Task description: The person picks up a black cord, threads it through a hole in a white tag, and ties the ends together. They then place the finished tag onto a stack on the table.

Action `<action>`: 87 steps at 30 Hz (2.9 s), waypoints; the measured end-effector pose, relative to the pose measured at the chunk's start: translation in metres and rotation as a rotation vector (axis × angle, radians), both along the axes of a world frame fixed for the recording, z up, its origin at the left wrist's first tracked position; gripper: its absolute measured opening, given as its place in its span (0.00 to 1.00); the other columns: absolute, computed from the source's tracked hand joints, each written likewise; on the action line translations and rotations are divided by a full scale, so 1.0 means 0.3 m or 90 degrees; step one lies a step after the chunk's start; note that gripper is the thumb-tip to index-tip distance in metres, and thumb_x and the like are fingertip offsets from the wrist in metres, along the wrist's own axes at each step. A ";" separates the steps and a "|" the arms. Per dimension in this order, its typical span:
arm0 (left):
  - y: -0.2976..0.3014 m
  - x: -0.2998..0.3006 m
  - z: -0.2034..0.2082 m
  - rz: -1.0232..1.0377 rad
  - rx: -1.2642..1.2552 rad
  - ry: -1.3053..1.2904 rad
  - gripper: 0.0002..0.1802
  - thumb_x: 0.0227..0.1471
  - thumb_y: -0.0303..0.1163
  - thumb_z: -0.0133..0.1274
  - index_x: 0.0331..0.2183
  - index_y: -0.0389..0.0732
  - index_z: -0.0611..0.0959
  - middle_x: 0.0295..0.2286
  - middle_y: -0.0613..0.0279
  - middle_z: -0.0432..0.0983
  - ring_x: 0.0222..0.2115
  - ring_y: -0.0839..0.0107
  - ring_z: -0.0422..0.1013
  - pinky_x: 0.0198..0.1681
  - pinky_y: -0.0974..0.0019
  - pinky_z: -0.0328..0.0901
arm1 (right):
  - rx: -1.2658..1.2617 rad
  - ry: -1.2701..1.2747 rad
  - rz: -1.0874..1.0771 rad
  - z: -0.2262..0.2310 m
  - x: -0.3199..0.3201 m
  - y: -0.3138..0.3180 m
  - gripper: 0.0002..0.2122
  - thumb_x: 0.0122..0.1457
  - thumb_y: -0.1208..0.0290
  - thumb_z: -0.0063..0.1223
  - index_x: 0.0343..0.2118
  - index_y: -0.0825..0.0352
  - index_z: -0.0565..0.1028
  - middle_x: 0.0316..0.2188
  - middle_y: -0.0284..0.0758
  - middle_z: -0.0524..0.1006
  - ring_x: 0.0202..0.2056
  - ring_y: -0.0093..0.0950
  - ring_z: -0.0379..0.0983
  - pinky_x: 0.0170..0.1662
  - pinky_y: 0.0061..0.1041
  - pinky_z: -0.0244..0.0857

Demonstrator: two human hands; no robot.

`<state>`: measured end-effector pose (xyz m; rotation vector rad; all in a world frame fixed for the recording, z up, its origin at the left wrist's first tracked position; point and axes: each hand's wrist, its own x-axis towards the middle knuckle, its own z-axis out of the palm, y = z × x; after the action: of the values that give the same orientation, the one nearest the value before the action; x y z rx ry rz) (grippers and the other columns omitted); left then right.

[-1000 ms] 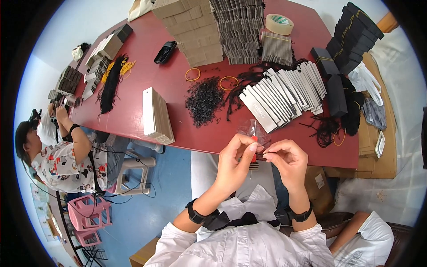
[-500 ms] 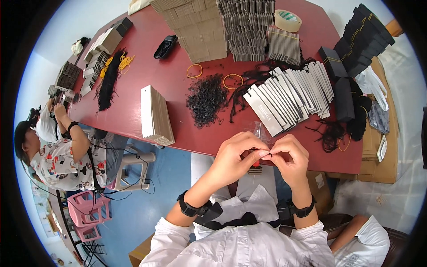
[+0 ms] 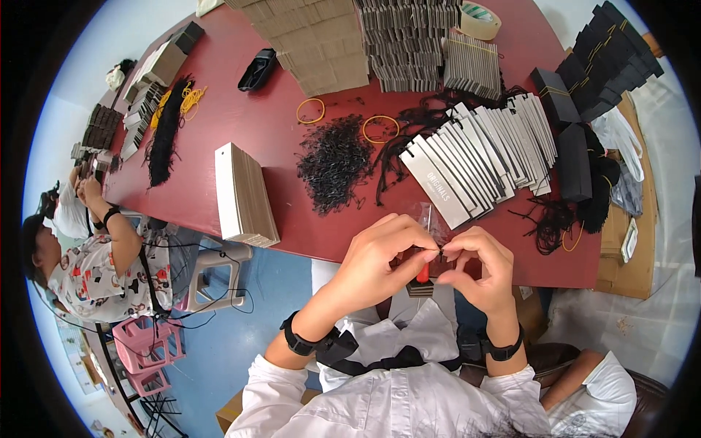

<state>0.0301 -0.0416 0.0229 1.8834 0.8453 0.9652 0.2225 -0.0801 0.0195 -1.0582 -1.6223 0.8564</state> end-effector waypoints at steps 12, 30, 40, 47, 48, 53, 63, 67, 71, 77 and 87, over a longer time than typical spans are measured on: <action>-0.018 -0.001 0.006 0.029 0.057 0.054 0.07 0.43 0.22 0.60 0.30 0.39 0.82 0.27 0.63 0.75 0.27 0.68 0.69 0.27 0.68 0.64 | 0.108 -0.173 -0.035 0.010 -0.005 -0.004 0.08 0.47 0.84 0.58 0.31 0.70 0.75 0.25 0.36 0.75 0.21 0.28 0.70 0.22 0.23 0.64; -0.044 0.029 0.022 0.134 0.107 0.086 0.05 0.40 0.23 0.58 0.26 0.39 0.82 0.25 0.62 0.75 0.24 0.66 0.69 0.25 0.67 0.65 | 0.286 -0.361 -0.070 0.027 -0.001 -0.013 0.13 0.37 0.83 0.58 0.31 0.69 0.75 0.26 0.33 0.74 0.22 0.29 0.70 0.21 0.25 0.65; -0.056 0.041 0.020 0.137 0.056 0.068 0.03 0.44 0.21 0.57 0.27 0.38 0.81 0.25 0.64 0.74 0.24 0.72 0.68 0.21 0.72 0.64 | 0.242 -0.285 -0.097 0.016 -0.017 -0.016 0.10 0.43 0.83 0.59 0.30 0.69 0.74 0.23 0.33 0.73 0.21 0.25 0.69 0.20 0.22 0.62; -0.083 0.068 -0.014 0.161 0.051 0.016 0.03 0.47 0.22 0.56 0.28 0.36 0.79 0.27 0.62 0.73 0.24 0.75 0.67 0.23 0.74 0.60 | -0.279 0.244 -0.074 -0.039 -0.047 -0.082 0.03 0.57 0.78 0.53 0.34 0.70 0.73 0.26 0.31 0.77 0.21 0.13 0.67 0.22 0.13 0.58; -0.089 0.069 -0.009 0.184 0.010 0.001 0.03 0.47 0.22 0.56 0.28 0.36 0.79 0.27 0.62 0.73 0.24 0.72 0.69 0.23 0.72 0.62 | -0.277 0.245 -0.073 -0.039 -0.043 -0.084 0.03 0.57 0.78 0.53 0.34 0.70 0.73 0.26 0.31 0.77 0.21 0.13 0.67 0.22 0.13 0.58; -0.087 0.056 -0.022 0.221 -0.074 -0.080 0.02 0.49 0.21 0.55 0.29 0.35 0.79 0.28 0.63 0.71 0.23 0.79 0.66 0.23 0.76 0.60 | -0.268 0.276 -0.122 -0.006 -0.059 -0.081 0.06 0.57 0.77 0.53 0.36 0.71 0.74 0.27 0.32 0.77 0.23 0.12 0.68 0.23 0.11 0.57; -0.090 0.065 -0.018 0.205 0.021 -0.012 0.02 0.50 0.21 0.55 0.29 0.35 0.79 0.27 0.63 0.71 0.22 0.78 0.66 0.24 0.75 0.60 | -0.249 0.204 -0.115 -0.034 -0.060 -0.079 0.05 0.58 0.79 0.52 0.37 0.71 0.74 0.26 0.29 0.76 0.24 0.10 0.67 0.25 0.11 0.60; -0.084 0.059 -0.006 0.206 0.013 -0.008 0.03 0.48 0.21 0.56 0.29 0.36 0.79 0.27 0.63 0.72 0.23 0.75 0.67 0.24 0.73 0.61 | -0.236 0.195 -0.110 -0.031 -0.063 -0.076 0.06 0.59 0.79 0.50 0.39 0.71 0.73 0.26 0.28 0.75 0.23 0.10 0.66 0.25 0.11 0.61; -0.078 0.056 -0.008 0.177 0.080 0.007 0.04 0.47 0.21 0.57 0.29 0.36 0.79 0.27 0.61 0.73 0.25 0.70 0.68 0.24 0.71 0.62 | -0.223 0.203 -0.121 0.004 -0.070 -0.059 0.05 0.57 0.79 0.53 0.36 0.72 0.75 0.27 0.28 0.75 0.24 0.10 0.66 0.24 0.10 0.59; -0.080 0.051 -0.001 0.178 0.053 0.007 0.03 0.47 0.23 0.58 0.28 0.37 0.80 0.28 0.61 0.76 0.27 0.68 0.69 0.27 0.68 0.63 | -0.147 0.132 -0.100 -0.023 -0.047 -0.043 0.03 0.54 0.80 0.57 0.31 0.71 0.77 0.29 0.28 0.73 0.25 0.10 0.65 0.23 0.10 0.57; -0.078 0.025 -0.001 0.109 -0.115 -0.111 0.08 0.54 0.19 0.50 0.35 0.35 0.82 0.33 0.60 0.78 0.33 0.72 0.74 0.39 0.70 0.67 | -0.024 -0.079 -0.099 0.061 -0.016 -0.033 0.05 0.49 0.82 0.61 0.30 0.68 0.78 0.32 0.31 0.72 0.25 0.16 0.67 0.24 0.13 0.59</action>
<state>0.0377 -0.0651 0.0226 1.5681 0.9661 1.1018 0.2176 -0.0900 0.0380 -1.2679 -1.6062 0.7332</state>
